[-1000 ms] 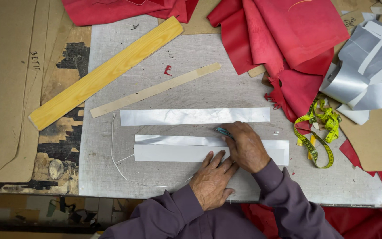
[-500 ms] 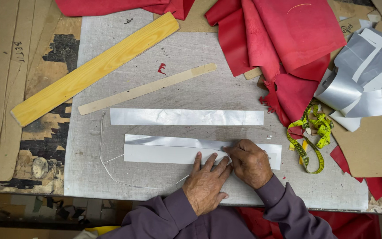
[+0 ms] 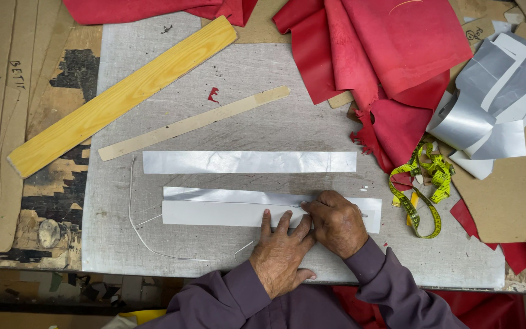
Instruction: The person aligns a white strip of material on a cardboard backing on the worktable, measures it with a yellow tape measure, and marks it with a pen. They use a long wooden strip as a straightedge to guide alignment, then apply silver adhesive tape strips along the marked strip and press them flat by hand.
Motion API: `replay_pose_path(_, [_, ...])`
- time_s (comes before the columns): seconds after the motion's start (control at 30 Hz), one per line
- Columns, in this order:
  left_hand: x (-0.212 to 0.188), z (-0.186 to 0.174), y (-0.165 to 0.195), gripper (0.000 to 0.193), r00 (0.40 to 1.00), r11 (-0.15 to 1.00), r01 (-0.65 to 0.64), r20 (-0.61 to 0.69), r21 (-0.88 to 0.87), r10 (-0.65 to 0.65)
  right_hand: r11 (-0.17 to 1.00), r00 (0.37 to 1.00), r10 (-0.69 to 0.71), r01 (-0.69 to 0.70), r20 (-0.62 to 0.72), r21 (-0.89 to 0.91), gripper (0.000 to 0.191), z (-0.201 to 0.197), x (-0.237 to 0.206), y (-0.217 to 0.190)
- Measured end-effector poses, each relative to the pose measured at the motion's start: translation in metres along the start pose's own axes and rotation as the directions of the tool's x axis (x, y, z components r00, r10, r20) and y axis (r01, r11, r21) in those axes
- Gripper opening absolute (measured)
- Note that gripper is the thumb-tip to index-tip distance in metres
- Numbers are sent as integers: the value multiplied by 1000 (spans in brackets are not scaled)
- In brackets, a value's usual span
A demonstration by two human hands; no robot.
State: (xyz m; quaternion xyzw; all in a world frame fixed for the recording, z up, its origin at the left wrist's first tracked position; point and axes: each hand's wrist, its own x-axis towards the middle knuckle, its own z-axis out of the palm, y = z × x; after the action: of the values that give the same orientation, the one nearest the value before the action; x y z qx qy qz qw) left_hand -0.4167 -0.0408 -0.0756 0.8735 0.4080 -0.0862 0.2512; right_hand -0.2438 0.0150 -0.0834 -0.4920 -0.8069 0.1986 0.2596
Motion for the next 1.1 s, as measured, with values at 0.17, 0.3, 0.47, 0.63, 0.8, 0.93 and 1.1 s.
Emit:
replay_pose_path(0.17, [5, -5, 7, 95, 999, 999, 20, 45, 35, -21, 1000, 999, -6, 7, 34, -25, 30, -8, -5, 6])
replay_pose_path(0.3, [10, -10, 11, 108, 997, 998, 46, 58, 52, -49, 998, 999, -29, 31, 37, -61, 33, -17, -11, 19])
replay_pose_path(0.47, [15, -14, 14, 113, 996, 997, 45, 77, 61, -50, 998, 1000, -9, 11, 29, -66, 32, -26, -19, 33])
replay_pose_path(0.63, [18, -16, 17, 115, 992, 997, 57, 111, 44, -61, 996, 1000, -17, 19, 17, -89, 30, -39, -27, 45])
replay_pose_path(0.8, [21, -18, 19, 115, 990, 998, 55, 126, 28, -58, 996, 1000, 9, -8, 12, -87, 24, -50, -33, 57])
replay_pose_path(0.93, [31, -22, 26, 116, 993, 999, 5, 120, 45, -11, 997, 999, -44, 43, -10, -72, 24, -54, -34, 59])
replay_pose_path(1.1, [48, -29, 39, 124, 991, 991, -24, 131, 128, 7, 996, 1000, -17, 18, 14, -86, 27, -61, -37, 64])
